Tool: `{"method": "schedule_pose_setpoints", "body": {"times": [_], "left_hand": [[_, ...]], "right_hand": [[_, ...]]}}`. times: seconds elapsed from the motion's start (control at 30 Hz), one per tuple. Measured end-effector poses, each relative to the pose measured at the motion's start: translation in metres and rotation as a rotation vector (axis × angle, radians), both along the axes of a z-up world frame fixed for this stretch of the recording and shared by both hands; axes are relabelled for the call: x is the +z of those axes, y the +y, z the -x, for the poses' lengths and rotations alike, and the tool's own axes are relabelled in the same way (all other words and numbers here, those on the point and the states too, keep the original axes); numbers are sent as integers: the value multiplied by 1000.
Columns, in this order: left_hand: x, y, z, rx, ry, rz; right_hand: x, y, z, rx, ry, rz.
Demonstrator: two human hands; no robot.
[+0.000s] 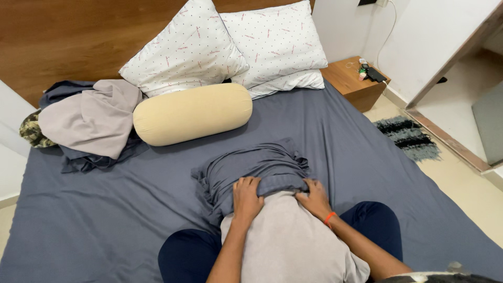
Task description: The person sits on a bed and puts a gray pillowcase onto a rectangular pillow, smoothing and adjusting the fabric. The person then picks up a cylindrical bolster pillow and begins to slide a patterned pillowcase onto it.
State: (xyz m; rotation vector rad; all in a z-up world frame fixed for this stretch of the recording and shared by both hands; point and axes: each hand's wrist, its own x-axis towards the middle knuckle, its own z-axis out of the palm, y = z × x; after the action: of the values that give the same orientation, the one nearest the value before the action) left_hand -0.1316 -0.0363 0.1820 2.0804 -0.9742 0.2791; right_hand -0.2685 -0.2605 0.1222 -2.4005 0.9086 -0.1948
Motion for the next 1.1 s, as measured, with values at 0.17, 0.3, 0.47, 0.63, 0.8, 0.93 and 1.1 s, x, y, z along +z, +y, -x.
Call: {"method": "schedule_pose_setpoints", "body": {"times": [0.17,0.3,0.47,0.63,0.8,0.93,1.1], "left_hand": [[6,0,3,113,-50,2],[-9,0,-2,89,-66,-35],[-15,4,3,3,-79,-46],[22,11,21,-192,125,-293],[47,6,19,-217,111,-126],[37,-36,10,-129,70,-74],[9,-90,12,-107,-29,-190]], "right_hand": [[23,-15,-31,466,-469,309],[2,-25,-48,444,-566,49],[-22,-45,-35,450,-469,-192],[-13,-68,-28,616,-132,-341],[5,-78,-29,455,-384,-578],[7,-73,-35,407,-323,-262],[-7,-65,-44,477,-429,44]]}}
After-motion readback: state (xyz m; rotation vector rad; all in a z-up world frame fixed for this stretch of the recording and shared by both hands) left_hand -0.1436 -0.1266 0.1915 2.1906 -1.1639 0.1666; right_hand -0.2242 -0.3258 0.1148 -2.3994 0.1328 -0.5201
